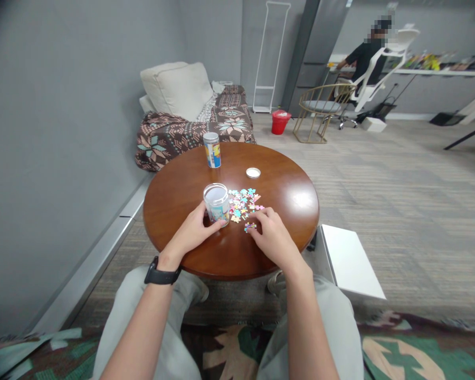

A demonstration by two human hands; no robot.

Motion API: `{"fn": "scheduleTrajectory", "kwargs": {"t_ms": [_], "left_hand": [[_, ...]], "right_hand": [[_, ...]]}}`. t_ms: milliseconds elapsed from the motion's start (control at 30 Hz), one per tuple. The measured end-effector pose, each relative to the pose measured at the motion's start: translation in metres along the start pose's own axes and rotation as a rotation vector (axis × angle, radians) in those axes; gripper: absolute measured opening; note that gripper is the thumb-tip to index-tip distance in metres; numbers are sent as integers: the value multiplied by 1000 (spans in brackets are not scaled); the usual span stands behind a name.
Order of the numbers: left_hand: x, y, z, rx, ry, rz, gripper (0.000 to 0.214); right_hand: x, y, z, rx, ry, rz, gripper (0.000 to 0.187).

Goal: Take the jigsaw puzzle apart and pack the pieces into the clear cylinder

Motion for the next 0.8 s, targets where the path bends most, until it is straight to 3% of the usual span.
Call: {"fn": "scheduleTrajectory", "kwargs": {"t_ms": [100, 333, 800], "left_hand": [[0, 0, 1, 8, 6, -1, 46], [0, 0, 2, 3, 18, -1, 44], [0, 0, 2, -6, 15, -5, 45]], "right_hand": [[2, -3, 3, 38, -59, 11, 27], [13, 1, -5, 59, 6, -36, 9], [12, 4, -1, 138, 63, -45, 15]]}}
Point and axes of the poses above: each hand's wrist, its own y-axis towards the middle knuckle, its own x-axis out of the palm, z = x × y, the point moved 6 cm from there along y, towards the middle knuckle, and after that the axes turned 3 degrees about y, right-handed, at the moved point
